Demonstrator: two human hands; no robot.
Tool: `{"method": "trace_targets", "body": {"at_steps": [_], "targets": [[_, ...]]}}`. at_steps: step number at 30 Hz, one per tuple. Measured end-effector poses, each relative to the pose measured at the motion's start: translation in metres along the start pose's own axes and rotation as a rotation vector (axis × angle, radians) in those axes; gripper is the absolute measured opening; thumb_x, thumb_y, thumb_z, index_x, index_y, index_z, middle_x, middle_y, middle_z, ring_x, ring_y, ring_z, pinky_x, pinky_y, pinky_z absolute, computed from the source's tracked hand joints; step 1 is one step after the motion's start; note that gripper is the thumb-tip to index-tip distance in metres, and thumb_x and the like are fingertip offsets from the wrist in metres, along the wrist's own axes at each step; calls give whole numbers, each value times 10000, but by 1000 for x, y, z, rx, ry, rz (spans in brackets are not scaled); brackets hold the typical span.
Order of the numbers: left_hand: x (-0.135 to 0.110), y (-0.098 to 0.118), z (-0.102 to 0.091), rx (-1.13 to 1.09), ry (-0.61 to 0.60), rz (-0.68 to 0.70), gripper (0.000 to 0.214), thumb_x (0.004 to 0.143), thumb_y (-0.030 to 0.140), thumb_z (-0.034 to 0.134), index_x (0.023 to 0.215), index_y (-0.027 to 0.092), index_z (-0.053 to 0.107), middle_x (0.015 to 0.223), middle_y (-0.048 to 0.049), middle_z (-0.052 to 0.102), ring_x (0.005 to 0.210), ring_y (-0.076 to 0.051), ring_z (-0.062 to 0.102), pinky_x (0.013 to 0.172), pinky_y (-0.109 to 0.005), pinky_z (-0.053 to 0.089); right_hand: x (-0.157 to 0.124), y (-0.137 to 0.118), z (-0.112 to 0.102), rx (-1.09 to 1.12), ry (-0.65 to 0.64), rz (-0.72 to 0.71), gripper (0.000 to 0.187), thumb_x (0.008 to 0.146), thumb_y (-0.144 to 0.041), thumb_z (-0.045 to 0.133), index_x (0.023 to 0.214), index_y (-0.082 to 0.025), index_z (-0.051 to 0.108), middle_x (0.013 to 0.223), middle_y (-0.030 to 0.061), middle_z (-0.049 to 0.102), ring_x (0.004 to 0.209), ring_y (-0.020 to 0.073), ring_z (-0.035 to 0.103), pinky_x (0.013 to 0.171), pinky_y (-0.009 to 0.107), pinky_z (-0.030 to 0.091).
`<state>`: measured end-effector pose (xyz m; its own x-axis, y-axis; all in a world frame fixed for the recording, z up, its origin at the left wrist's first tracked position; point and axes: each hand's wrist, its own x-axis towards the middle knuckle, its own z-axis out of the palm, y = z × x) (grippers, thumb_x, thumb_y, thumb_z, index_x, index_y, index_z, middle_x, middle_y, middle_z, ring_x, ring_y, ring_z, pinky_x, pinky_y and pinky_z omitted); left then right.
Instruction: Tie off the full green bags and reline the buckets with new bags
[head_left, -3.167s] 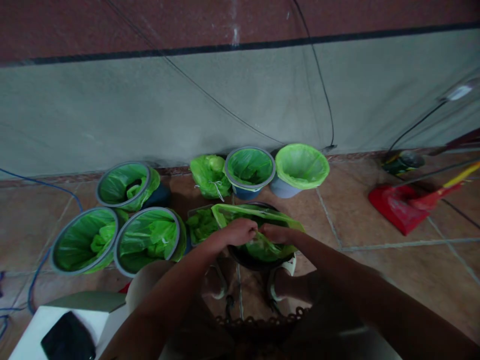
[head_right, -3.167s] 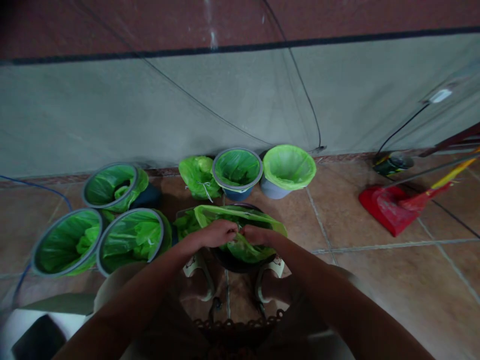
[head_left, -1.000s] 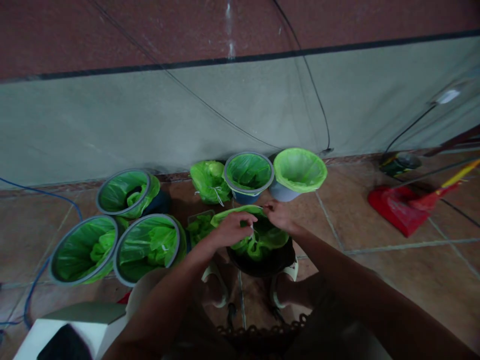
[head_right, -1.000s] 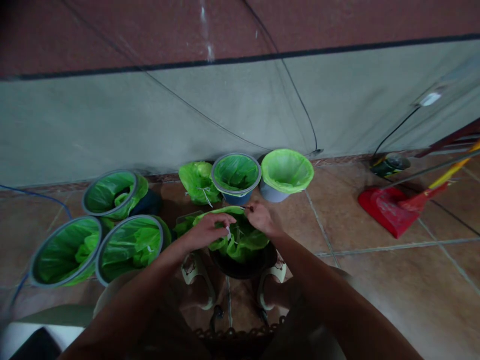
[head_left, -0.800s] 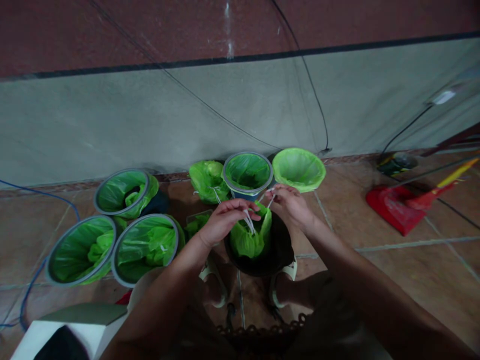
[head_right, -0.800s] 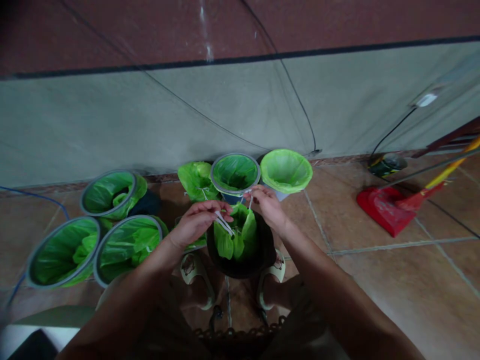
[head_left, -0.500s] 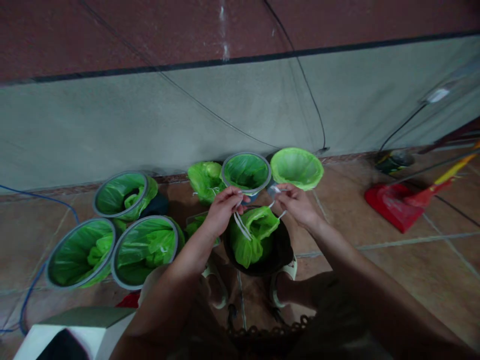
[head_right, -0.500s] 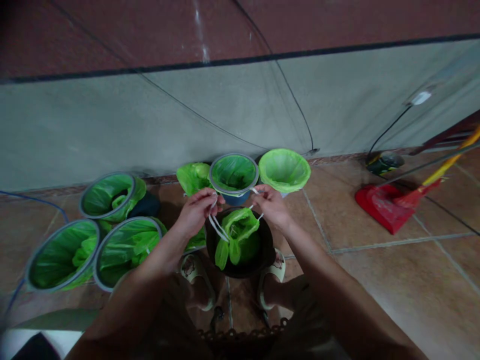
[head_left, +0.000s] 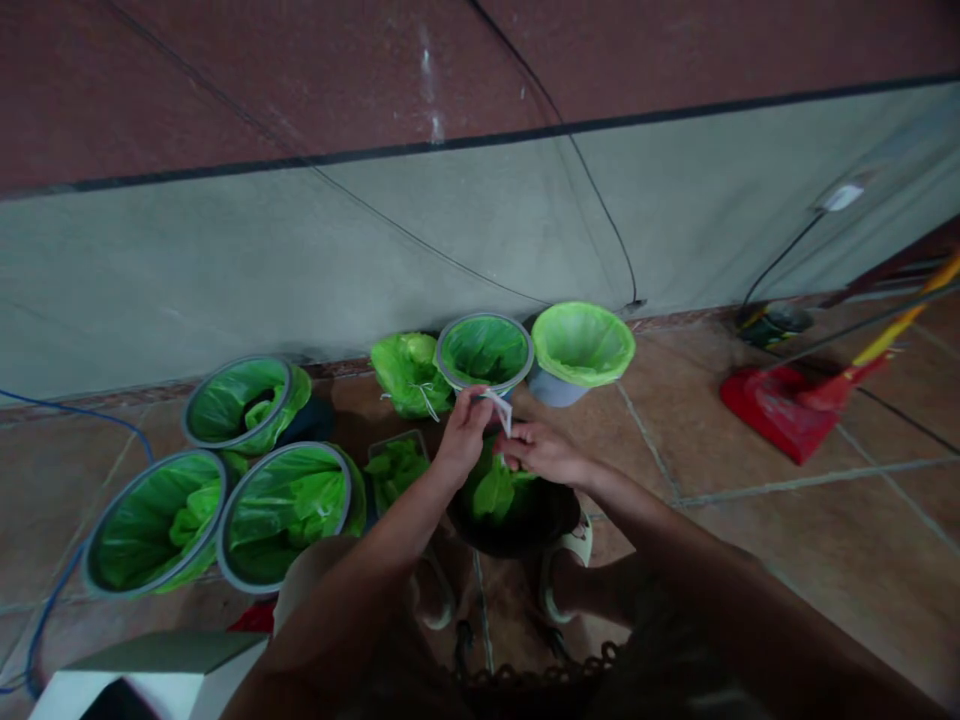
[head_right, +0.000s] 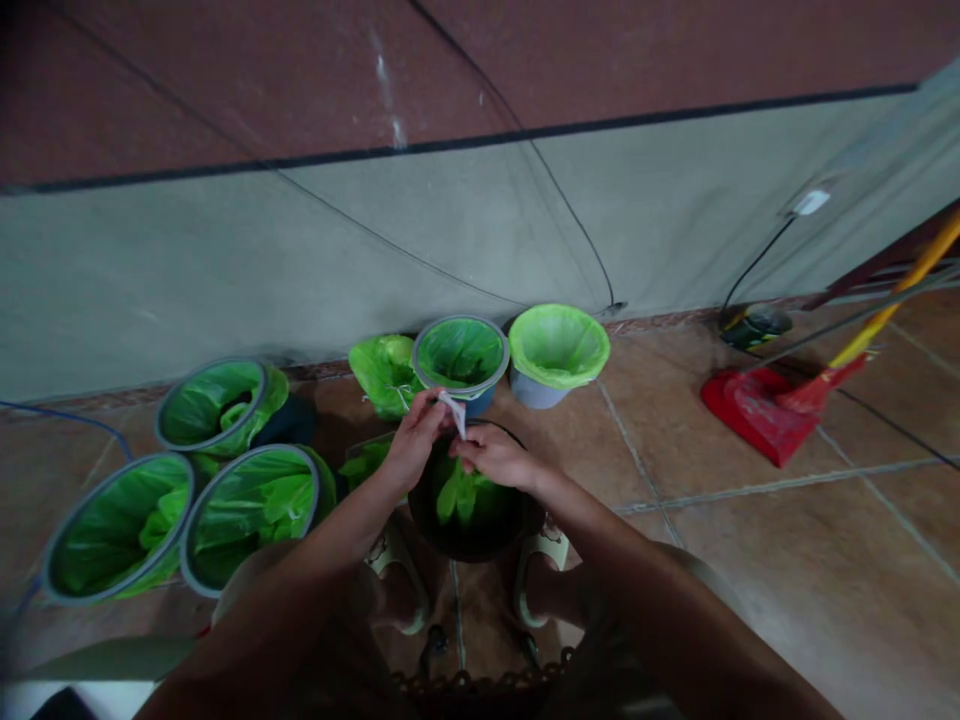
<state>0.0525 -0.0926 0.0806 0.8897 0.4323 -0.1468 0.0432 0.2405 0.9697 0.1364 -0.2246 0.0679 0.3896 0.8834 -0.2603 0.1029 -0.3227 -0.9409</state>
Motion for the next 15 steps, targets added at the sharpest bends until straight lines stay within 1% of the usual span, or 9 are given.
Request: {"method": "trace_targets", "body": {"at_steps": [1, 2, 3, 6, 8, 10, 11, 13, 15], "targets": [[-1, -9, 0, 33, 7, -39, 213, 886, 317, 518, 1064, 204, 554, 927, -21, 705, 865, -154, 665, 859, -329, 515, 1, 1, -5, 52, 67, 5, 363, 883, -479, 530, 712, -167, 598, 579, -19, 539, 479, 67, 405, 474, 220, 302], [-2, -18, 1, 93, -29, -79, 209, 876, 288, 511, 1055, 196, 570, 922, -26, 708, 869, -161, 664, 864, -335, 512, 1, 2, -11, 106, 128, 2, 376, 878, -508, 533, 752, -163, 612, 579, -23, 536, 472, 65, 398, 463, 216, 293], [-3, -26, 2, 172, -96, -98, 187, 854, 256, 524, 1012, 184, 594, 920, -32, 710, 880, -168, 662, 877, -337, 506, 2, 1, -16, 157, 178, -3, 393, 868, -536, 543, 784, -160, 621, 576, -26, 534, 467, 64, 396, 455, 213, 288], [-8, -43, 6, 401, -300, -38, 129, 809, 218, 568, 900, 171, 644, 967, -43, 721, 947, -185, 651, 934, -333, 479, 2, -2, -22, 264, 254, -16, 436, 834, -587, 573, 851, -155, 630, 568, -27, 543, 460, 73, 419, 450, 215, 300], [-8, -46, 8, 478, -335, -5, 134, 829, 254, 563, 882, 178, 660, 957, -37, 729, 932, -186, 650, 938, -336, 474, 2, -5, -23, 251, 249, -21, 453, 830, -601, 568, 859, -154, 631, 563, -23, 549, 457, 81, 433, 455, 221, 320], [-7, -47, 9, 467, -278, -32, 173, 851, 298, 542, 813, 177, 660, 871, -35, 731, 860, -184, 651, 905, -340, 485, 1, -6, -26, 164, 261, -46, 446, 833, -589, 568, 875, -152, 640, 576, -16, 562, 481, 93, 463, 482, 227, 354], [-6, -47, 9, 413, -221, -62, 201, 854, 316, 536, 773, 175, 654, 829, -40, 727, 823, -183, 650, 881, -340, 491, 0, -5, -29, 100, 291, -60, 433, 837, -571, 570, 904, -150, 647, 586, -14, 570, 499, 100, 481, 500, 230, 372], [-2, -48, 7, 206, -65, -143, 217, 836, 343, 557, 729, 171, 635, 780, -55, 720, 779, -183, 658, 833, -333, 505, -3, -1, -41, -72, 391, -60, 387, 849, -492, 582, 1023, -155, 657, 631, -9, 604, 546, 118, 524, 545, 238, 405], [1, -48, 3, -34, 89, -243, 197, 785, 356, 622, 718, 171, 617, 739, -60, 714, 741, -183, 670, 780, -321, 516, -9, 6, -57, -309, 500, 19, 362, 851, -372, 594, 1147, -171, 651, 707, 8, 658, 609, 141, 576, 604, 253, 439]]}}
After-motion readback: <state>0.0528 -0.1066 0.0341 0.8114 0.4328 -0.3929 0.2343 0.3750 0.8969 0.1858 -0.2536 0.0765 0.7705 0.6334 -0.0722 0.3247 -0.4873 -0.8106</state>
